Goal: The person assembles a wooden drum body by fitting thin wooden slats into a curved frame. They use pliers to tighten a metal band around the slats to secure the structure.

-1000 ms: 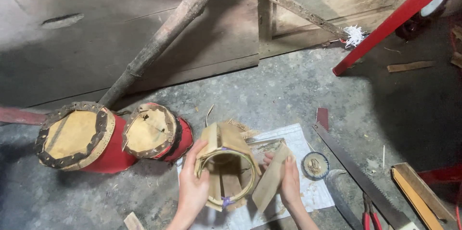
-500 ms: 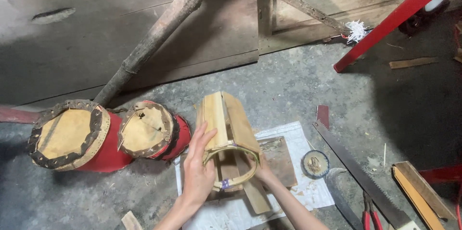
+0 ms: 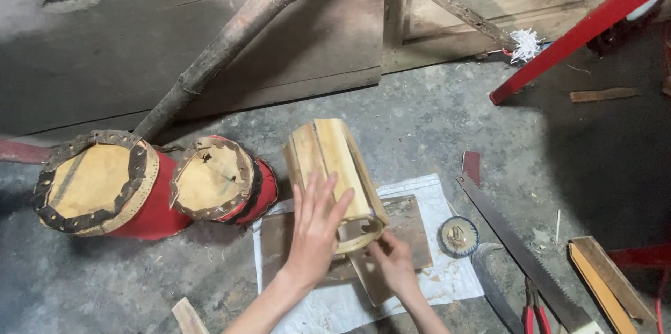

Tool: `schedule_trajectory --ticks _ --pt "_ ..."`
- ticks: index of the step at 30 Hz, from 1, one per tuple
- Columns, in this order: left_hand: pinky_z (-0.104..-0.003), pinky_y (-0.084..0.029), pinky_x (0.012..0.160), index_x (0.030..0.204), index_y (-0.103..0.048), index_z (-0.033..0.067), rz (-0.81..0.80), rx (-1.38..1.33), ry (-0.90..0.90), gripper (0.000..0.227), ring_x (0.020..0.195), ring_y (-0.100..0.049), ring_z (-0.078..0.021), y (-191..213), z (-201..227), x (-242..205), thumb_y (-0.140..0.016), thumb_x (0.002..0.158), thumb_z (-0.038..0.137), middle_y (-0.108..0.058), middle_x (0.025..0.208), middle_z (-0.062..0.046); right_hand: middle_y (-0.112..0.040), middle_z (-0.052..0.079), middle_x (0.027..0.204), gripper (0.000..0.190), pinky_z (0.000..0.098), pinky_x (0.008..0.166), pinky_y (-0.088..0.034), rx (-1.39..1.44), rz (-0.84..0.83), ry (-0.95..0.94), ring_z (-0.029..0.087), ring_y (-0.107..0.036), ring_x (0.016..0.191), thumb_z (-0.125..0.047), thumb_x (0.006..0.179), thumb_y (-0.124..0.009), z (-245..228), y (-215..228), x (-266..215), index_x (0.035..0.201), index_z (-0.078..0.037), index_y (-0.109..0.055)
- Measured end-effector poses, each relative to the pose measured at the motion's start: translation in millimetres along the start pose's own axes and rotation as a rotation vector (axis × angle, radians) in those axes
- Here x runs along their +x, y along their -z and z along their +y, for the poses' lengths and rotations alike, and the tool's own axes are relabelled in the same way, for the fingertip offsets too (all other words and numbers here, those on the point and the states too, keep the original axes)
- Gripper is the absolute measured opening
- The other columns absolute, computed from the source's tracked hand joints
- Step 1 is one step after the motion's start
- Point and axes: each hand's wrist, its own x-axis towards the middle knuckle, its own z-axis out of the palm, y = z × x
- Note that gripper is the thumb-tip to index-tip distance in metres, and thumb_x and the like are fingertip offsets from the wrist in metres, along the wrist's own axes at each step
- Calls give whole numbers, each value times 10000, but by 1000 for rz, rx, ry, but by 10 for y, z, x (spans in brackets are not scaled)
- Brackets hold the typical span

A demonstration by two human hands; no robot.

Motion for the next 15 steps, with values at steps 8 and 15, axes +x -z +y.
schedule_trajectory --ticks 8,15 --pt "-703 -94 1250 1421 -570 123 -11 -34 -21 765 1541 -222 -443 -174 156 -126 -618 709 -153 -362 1621 -148 -801 105 809 189 275 592 -593 -101 117 -37 170 -707 646 16 838 -695 416 72 94 985 -12 -808" --pt "-748 -105 1225 1415 -578 115 -4 -17 -11 773 1541 -205 -468 -218 315 -377 -618 687 -142 -350 1627 -147 -748 46 907 286 250 703 -591 -330 255 110 129 -685 770 -89 884 -660 778 263 -267 1166 -78 -708"
